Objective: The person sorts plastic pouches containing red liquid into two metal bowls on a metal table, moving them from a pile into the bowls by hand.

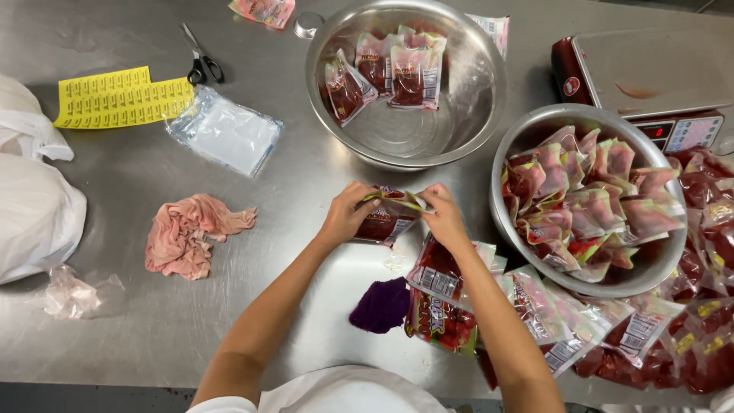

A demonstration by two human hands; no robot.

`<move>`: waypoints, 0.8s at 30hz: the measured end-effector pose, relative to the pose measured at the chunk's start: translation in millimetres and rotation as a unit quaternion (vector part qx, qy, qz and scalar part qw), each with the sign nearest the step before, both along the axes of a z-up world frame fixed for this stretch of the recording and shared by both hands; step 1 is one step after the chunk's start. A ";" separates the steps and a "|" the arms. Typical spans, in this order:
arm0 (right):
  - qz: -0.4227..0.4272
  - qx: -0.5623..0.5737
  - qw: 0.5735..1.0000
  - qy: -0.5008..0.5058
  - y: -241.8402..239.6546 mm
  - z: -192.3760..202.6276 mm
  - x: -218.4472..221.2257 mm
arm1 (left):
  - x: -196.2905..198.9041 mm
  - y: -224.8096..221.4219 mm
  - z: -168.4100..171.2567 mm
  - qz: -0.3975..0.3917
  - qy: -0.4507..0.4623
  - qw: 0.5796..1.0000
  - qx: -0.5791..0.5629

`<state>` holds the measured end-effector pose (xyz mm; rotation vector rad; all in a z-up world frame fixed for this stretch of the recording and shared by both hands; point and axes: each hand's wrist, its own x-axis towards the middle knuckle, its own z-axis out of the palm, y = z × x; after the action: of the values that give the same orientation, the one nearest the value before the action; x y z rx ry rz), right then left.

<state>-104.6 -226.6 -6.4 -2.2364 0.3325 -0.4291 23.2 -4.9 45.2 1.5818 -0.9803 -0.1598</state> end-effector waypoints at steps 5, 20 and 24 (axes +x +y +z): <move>0.087 -0.030 0.988 -0.127 -9.9 129.6 10.6 | 18.9 -6.3 112.1 0.011 -0.078 0.996 -0.048; 0.053 -0.177 0.983 -0.005 -158.3 166.4 152.3 | 176.7 -174.0 70.5 0.010 0.017 0.997 0.074; 0.014 -0.197 0.966 0.168 -195.9 100.8 198.1 | 216.9 -226.8 -14.6 0.073 0.118 0.966 0.217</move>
<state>93.5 -422.4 94.3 -2.7061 0.4188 -0.0992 240.0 -231.7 30.6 1.9747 -0.6642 -0.4753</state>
